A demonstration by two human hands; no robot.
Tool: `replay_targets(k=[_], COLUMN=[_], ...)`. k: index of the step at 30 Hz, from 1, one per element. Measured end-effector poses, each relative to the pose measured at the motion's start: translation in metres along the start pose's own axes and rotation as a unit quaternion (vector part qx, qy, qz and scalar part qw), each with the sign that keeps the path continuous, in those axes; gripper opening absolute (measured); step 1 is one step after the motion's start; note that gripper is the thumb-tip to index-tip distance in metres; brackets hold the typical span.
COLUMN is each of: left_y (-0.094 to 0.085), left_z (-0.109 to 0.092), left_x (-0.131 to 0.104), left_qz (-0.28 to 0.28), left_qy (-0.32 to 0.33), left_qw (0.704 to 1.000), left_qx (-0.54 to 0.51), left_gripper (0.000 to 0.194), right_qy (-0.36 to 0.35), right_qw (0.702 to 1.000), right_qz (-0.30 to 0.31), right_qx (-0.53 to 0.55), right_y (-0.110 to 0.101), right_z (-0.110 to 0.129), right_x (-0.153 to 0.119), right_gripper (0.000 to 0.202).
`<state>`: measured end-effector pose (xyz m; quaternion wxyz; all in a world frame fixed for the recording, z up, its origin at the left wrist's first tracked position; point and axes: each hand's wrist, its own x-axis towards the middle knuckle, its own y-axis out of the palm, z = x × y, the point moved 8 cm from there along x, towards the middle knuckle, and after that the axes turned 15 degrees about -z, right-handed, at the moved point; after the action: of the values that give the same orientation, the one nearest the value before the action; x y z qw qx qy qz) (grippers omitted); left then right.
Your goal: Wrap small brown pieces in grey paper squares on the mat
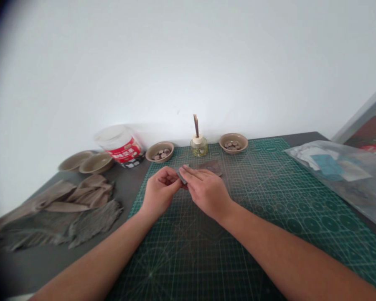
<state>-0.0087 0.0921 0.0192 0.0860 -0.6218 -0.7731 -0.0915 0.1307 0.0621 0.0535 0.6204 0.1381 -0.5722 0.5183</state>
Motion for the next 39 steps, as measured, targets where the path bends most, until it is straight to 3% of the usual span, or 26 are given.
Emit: replay_targets(k=[8, 14, 17, 25, 30, 39], left_y=[-0.002, -0.003, -0.004, -0.001, 0.004, 0.004], left_z=[-0.005, -0.001, 0.0, -0.003, -0.001, -0.001], left_x=[-0.001, 0.002, 0.004, 0.002, 0.0, -0.001], left_qz=[-0.009, -0.009, -0.013, 0.01, 0.03, 0.044], left_qy=[0.023, -0.002, -0.005, 0.04, 0.026, 0.015], left_qw=[0.999, 1.0, 1.0, 0.999, 0.999, 0.999], left_qx=[0.027, -0.022, -0.022, 0.006, -0.019, -0.005], left_gripper=[0.022, 0.024, 0.025, 0.023, 0.02, 0.022], right_qy=[0.002, 0.079, 0.098, 0.077, 0.096, 0.07], right_qw=[1.0, 0.996, 0.995, 0.997, 0.995, 0.997], right_qz=[0.008, 0.032, -0.005, 0.0, -0.01, -0.015], right_qx=[0.002, -0.028, -0.011, 0.032, 0.013, 0.015], right_y=[0.001, 0.003, -0.003, 0.0, -0.002, -0.004], right_z=[0.004, -0.013, -0.012, 0.005, 0.001, 0.005], right_x=[-0.001, -0.001, 0.001, -0.003, -0.004, -0.004], right_gripper=[0.042, 0.041, 0.043, 0.043, 0.039, 0.042])
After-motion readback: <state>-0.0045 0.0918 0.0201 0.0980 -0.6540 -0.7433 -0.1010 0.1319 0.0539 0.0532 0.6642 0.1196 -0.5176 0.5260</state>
